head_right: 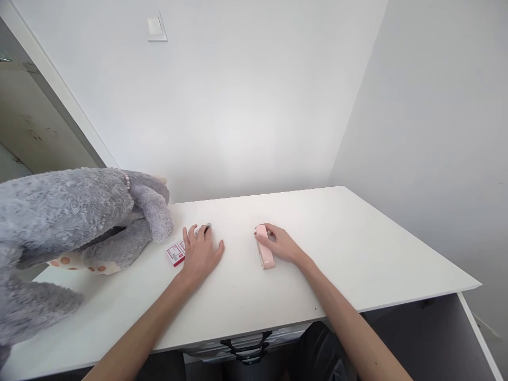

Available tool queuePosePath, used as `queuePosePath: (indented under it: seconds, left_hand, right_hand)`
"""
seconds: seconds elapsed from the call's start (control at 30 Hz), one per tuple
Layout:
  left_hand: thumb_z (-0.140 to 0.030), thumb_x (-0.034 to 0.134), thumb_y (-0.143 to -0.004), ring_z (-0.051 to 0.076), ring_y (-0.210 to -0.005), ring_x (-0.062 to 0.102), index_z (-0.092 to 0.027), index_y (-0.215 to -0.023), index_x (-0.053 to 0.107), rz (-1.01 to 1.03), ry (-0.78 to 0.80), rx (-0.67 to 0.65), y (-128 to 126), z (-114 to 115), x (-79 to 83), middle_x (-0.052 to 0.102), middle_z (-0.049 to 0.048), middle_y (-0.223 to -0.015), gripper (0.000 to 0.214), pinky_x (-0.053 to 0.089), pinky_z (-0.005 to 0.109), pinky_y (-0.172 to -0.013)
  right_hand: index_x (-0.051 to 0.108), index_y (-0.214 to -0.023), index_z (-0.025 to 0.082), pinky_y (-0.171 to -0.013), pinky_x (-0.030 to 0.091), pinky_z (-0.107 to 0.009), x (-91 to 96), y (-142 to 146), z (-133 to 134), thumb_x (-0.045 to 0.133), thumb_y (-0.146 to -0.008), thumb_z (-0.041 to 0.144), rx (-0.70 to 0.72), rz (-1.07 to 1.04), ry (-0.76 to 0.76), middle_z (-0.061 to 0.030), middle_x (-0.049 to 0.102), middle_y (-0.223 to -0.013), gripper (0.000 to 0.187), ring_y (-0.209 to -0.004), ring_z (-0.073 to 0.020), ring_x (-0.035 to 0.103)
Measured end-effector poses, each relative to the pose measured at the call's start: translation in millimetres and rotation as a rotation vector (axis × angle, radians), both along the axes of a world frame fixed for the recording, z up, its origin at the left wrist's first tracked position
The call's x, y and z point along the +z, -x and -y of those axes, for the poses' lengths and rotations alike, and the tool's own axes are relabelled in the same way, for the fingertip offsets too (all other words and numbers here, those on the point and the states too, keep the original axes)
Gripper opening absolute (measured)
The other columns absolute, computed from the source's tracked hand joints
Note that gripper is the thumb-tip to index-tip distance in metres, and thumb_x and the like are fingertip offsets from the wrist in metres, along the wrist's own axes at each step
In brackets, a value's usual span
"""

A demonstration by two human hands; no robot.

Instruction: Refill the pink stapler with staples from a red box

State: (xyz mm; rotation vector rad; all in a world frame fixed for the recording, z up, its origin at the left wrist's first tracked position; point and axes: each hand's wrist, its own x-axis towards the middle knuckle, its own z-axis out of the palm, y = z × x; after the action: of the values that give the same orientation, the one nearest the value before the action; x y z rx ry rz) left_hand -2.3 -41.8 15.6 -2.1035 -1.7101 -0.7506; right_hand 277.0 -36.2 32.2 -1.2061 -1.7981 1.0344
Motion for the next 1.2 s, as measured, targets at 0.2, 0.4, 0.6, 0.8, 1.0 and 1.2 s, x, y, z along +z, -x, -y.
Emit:
queuePosePath:
  seconds: [0.2,0.4,0.6,0.8,1.0,1.2]
  left_hand:
    - [-0.032,0.057,-0.090,0.047,-0.145,0.035,-0.016,-0.122,0.062,0.011,-0.008,-0.032,-1.6,2.5,5.0,0.059,0.0191,-0.133,0.037,0.017,0.075,-0.123]
    - [-0.030,0.051,-0.094,0.042,-0.149,0.034,-0.018,-0.131,0.059,-0.029,0.054,-0.147,-2.2,2.2,6.0,0.062,0.0154,-0.138,0.040,0.014,0.070,-0.127]
    - [-0.041,0.051,-0.094,0.049,-0.149,0.032,-0.005,-0.136,0.054,0.030,0.124,-0.041,0.8,0.9,-2.7,0.061,0.0245,-0.138,0.056,0.012,0.071,-0.126]
    - [-0.033,0.050,-0.096,0.047,-0.155,0.021,-0.009,-0.140,0.051,0.002,0.115,-0.126,-1.5,2.0,1.5,0.053,0.0222,-0.150,0.051,0.013,0.073,-0.125]
    - [-0.023,0.053,-0.096,0.038,-0.154,0.028,-0.021,-0.131,0.057,-0.010,0.088,-0.309,-9.4,7.5,4.7,0.055,0.0114,-0.148,0.035,0.028,0.066,-0.125]
    - [-0.020,0.056,-0.096,0.035,-0.147,0.038,-0.023,-0.125,0.058,0.023,0.098,-0.444,-13.9,10.8,5.2,0.060,0.0087,-0.140,0.028,0.042,0.059,-0.117]
  right_hand:
    - [0.068,-0.122,0.032,-0.093,0.055,-0.042,-2.1,-2.2,-2.1,0.063,-0.093,0.051,0.008,-0.048,0.021,-0.0042,0.072,-0.129,0.035,-0.112,-0.0267,0.067]
    - [0.066,-0.126,0.030,-0.098,0.055,-0.043,-7.8,-3.8,-7.0,0.066,-0.092,0.051,0.009,-0.118,0.053,-0.0065,0.070,-0.133,0.039,-0.118,-0.0270,0.066]
    - [0.065,-0.127,0.031,-0.102,0.054,-0.044,-7.5,-3.5,-6.7,0.067,-0.092,0.051,-0.008,-0.138,0.076,-0.0063,0.068,-0.137,0.040,-0.124,-0.0271,0.064]
    - [0.067,-0.125,0.031,-0.098,0.055,-0.042,-2.3,-2.1,-1.5,0.067,-0.092,0.047,0.033,-0.117,0.090,-0.0052,0.069,-0.136,0.036,-0.121,-0.0271,0.066]
    - [0.068,-0.128,0.030,-0.091,0.057,-0.041,3.8,-1.9,1.1,0.072,-0.087,0.043,0.068,-0.092,0.116,-0.0060,0.070,-0.134,0.043,-0.115,-0.0292,0.067]
    - [0.074,-0.124,0.031,-0.094,0.053,-0.042,7.6,0.6,2.1,0.068,-0.090,0.047,0.069,-0.043,0.084,-0.0025,0.072,-0.131,0.038,-0.112,-0.0286,0.068]
